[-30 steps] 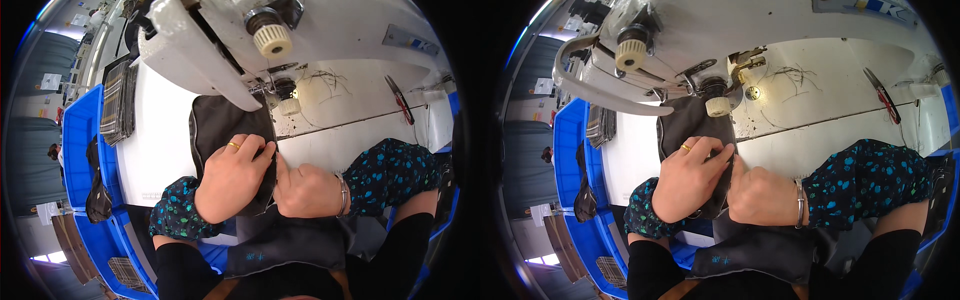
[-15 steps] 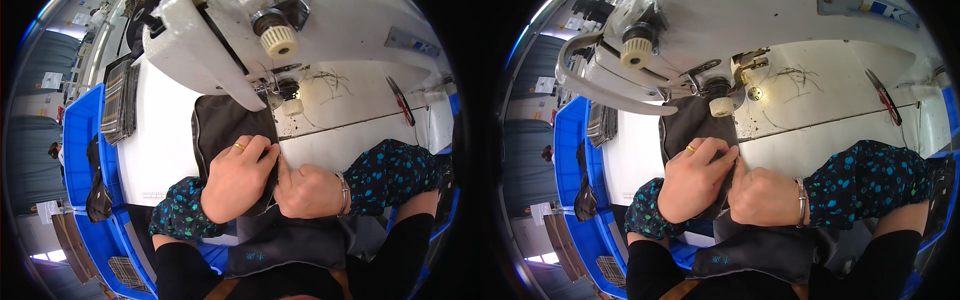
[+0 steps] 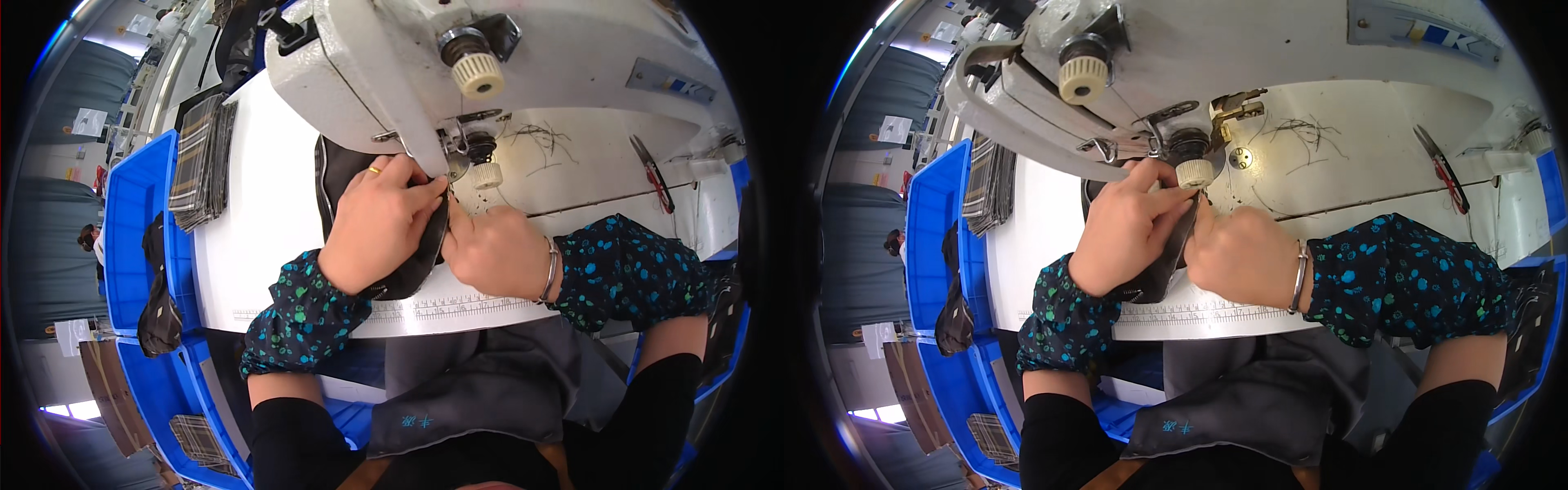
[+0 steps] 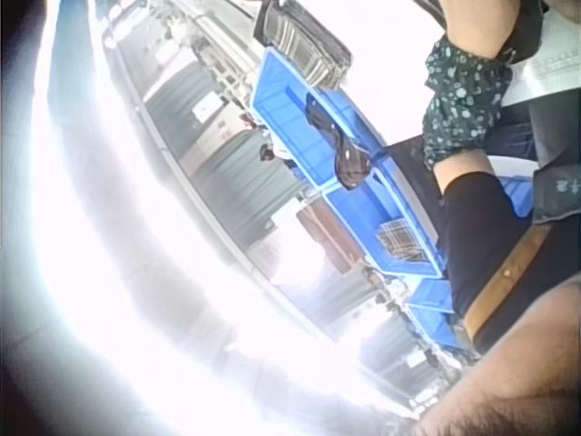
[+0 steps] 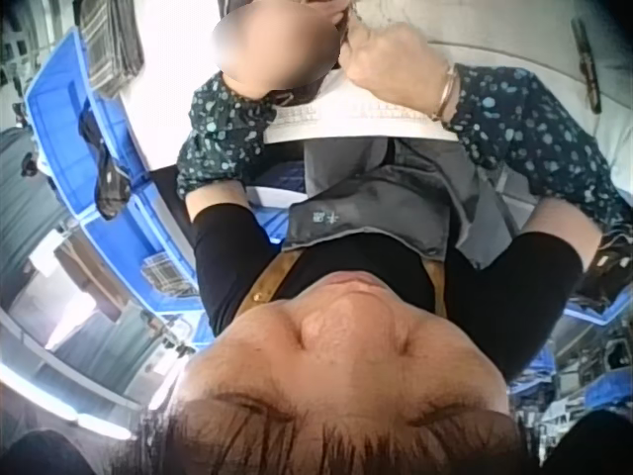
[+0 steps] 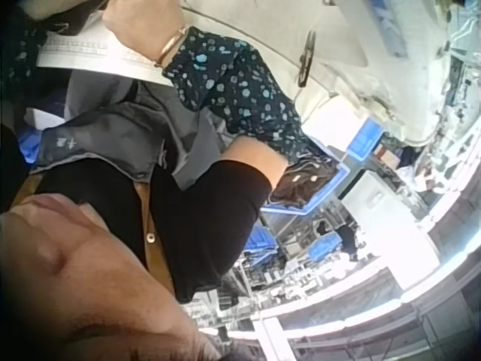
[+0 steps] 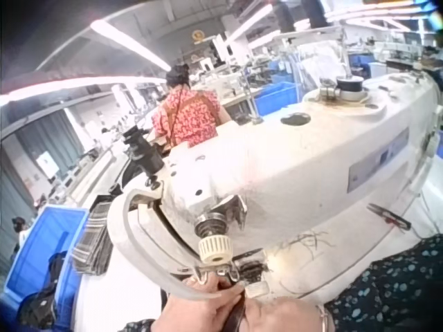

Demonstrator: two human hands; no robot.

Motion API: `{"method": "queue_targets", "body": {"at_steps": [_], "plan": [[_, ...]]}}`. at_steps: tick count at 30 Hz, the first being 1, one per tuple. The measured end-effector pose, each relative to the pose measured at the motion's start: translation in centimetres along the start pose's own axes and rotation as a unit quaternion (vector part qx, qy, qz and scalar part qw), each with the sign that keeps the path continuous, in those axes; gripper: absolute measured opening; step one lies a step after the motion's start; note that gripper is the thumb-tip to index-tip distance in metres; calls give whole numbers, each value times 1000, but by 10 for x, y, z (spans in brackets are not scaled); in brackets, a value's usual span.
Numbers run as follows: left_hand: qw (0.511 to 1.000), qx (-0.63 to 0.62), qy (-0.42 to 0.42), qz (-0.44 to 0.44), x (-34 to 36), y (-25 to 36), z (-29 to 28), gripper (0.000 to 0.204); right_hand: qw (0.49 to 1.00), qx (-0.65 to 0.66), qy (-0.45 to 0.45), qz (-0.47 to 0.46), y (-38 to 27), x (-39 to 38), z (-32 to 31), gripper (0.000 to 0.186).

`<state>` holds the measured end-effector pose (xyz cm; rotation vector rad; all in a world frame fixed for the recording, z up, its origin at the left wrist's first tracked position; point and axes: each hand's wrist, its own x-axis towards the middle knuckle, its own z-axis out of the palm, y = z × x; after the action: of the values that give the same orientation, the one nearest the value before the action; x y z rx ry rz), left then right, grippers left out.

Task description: The person operates an industrial sewing machine to stitch a zipper onto a black fabric pouch. They guide the fabric under the needle, sew along the zipper line, and then cut the thread. The process is repeated for multiple pouches, with the person retrieving new items from a blue bin and placing finished ones aside.

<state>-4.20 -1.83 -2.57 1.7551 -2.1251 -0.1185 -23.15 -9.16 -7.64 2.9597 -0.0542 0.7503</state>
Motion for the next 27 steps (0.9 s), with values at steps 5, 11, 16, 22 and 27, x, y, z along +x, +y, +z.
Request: {"method": "queue_targets", "body": {"at_steps": [5,11,16,22,27], "plan": [[1000,12,5,19,3,-10,-4,17,1000,-1,9,10,9,4,3,20],[998,-42,-37,33,-11,-1,-15,22,995,96,-20,16,1,-5,-5,18],[997,-20,-44,55,-20,14,-17,32,999,44,11,-14,-13,-12,-14,20],[998,15,-31,54,-23,16,-11,36,999,32,21,-25,-13,-11,-15,26],[998,30,-24,52,-23,16,-10,36,999,38,30,-21,-13,-9,-15,25]]}}
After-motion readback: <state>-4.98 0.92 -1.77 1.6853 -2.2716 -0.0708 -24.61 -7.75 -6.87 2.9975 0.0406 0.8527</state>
